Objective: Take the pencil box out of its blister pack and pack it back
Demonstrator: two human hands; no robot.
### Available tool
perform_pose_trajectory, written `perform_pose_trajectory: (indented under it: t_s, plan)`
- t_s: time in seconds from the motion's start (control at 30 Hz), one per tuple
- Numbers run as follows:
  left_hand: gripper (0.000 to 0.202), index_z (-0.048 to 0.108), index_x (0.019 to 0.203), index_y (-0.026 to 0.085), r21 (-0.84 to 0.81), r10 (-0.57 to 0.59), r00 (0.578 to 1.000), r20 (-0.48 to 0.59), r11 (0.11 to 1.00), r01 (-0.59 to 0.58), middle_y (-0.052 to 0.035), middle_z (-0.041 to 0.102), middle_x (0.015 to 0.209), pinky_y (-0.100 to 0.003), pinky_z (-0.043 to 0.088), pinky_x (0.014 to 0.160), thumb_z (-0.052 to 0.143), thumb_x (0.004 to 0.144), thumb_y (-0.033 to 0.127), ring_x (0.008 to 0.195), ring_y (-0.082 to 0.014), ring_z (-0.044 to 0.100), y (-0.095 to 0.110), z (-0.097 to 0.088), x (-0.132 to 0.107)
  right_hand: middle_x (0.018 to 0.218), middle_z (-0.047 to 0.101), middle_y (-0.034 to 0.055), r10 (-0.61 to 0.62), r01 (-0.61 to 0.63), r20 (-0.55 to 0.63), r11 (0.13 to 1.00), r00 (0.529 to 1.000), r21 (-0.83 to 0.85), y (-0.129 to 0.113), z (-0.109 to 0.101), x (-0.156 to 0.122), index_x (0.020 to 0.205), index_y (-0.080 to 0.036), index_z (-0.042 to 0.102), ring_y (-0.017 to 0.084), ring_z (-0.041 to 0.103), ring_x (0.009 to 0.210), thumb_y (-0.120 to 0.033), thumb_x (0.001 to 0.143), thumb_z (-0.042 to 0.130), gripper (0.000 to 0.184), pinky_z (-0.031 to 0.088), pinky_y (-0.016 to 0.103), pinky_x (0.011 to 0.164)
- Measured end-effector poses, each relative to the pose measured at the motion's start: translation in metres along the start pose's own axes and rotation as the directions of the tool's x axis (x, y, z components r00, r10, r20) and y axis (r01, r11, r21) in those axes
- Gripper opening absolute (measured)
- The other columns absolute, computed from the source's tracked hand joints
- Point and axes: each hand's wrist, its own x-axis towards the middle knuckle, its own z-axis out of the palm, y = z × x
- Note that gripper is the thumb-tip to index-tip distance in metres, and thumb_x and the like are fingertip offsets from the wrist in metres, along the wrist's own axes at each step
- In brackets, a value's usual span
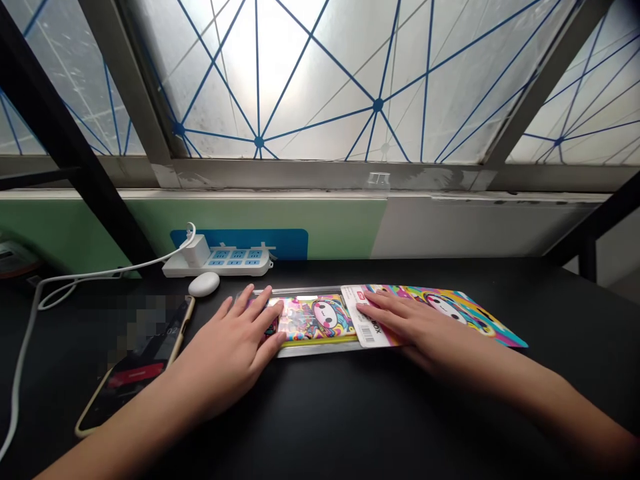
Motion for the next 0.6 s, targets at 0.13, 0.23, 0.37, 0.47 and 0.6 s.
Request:
perform_pose_trajectory:
  t_s: [0.13,0.23,0.37,0.47,0.6]
  plan:
    - [0.058,0.044,0.149,0.026,0.055,-0.052,0.999,0.001,0.997,0.052,-0.0076,0.033,0.159,-0.059,0.029,0.114,0.030,0.101,0.056,0.150,-0.0357,0.016,-0.006,-0.001,0.001,0.163,0.024,-0.0015,-0.019,0.019,-0.001,0.999,1.000,-0.035,-0.005,0.001,0.005,0.155,-0.043,0.022,0.031,0.028,0.147,-0.005,0.088,0.041,0.079,0.035,0.057,0.114]
    - [0.058,0.043,0.150,0.022,0.107,-0.095,0.995,0.019,0.990,0.093,-0.0107,0.034,0.158,-0.059,0.029,0.113,0.031,0.102,0.052,0.150,-0.0360,0.019,-0.007,-0.003,0.003,0.163,0.024,-0.0042,-0.001,0.001,-0.003,0.995,1.000,-0.100,0.003,0.003,0.007,0.155,-0.045,0.018,0.029,0.028,0.146,0.006,0.075,0.038,0.097,0.037,0.056,0.114]
    - [0.063,0.042,0.150,0.017,0.120,-0.154,0.988,0.008,0.981,0.152,-0.0163,0.033,0.158,-0.057,0.031,0.112,0.030,0.101,0.054,0.147,-0.0367,0.028,-0.012,-0.002,0.007,0.157,0.039,-0.0001,0.006,-0.036,-0.137,0.976,0.991,-0.214,0.020,-0.001,0.007,0.153,-0.039,0.032,0.028,0.039,0.142,0.007,0.073,0.037,0.092,0.040,0.056,0.112]
    - [0.067,0.041,0.151,0.017,0.078,-0.163,0.987,-0.011,0.984,0.163,-0.0164,0.032,0.158,-0.057,0.031,0.112,0.030,0.100,0.058,0.146,-0.0378,0.029,-0.018,0.001,0.010,0.150,0.050,0.0066,0.018,-0.090,-0.229,0.948,0.973,-0.307,0.027,-0.013,0.005,0.147,-0.029,0.048,0.032,0.046,0.137,0.004,0.075,0.038,0.079,0.041,0.060,0.108]
    - [0.065,0.043,0.150,0.015,0.073,-0.139,0.988,-0.071,0.987,0.144,-0.0187,0.036,0.156,-0.062,0.029,0.110,0.029,0.101,0.056,0.145,-0.0397,0.031,-0.016,0.003,0.012,0.148,0.052,0.0109,0.023,-0.141,-0.338,0.933,0.941,-0.330,0.013,-0.030,0.001,0.145,-0.019,0.050,0.032,0.050,0.134,0.004,0.077,0.036,0.073,0.043,0.057,0.107]
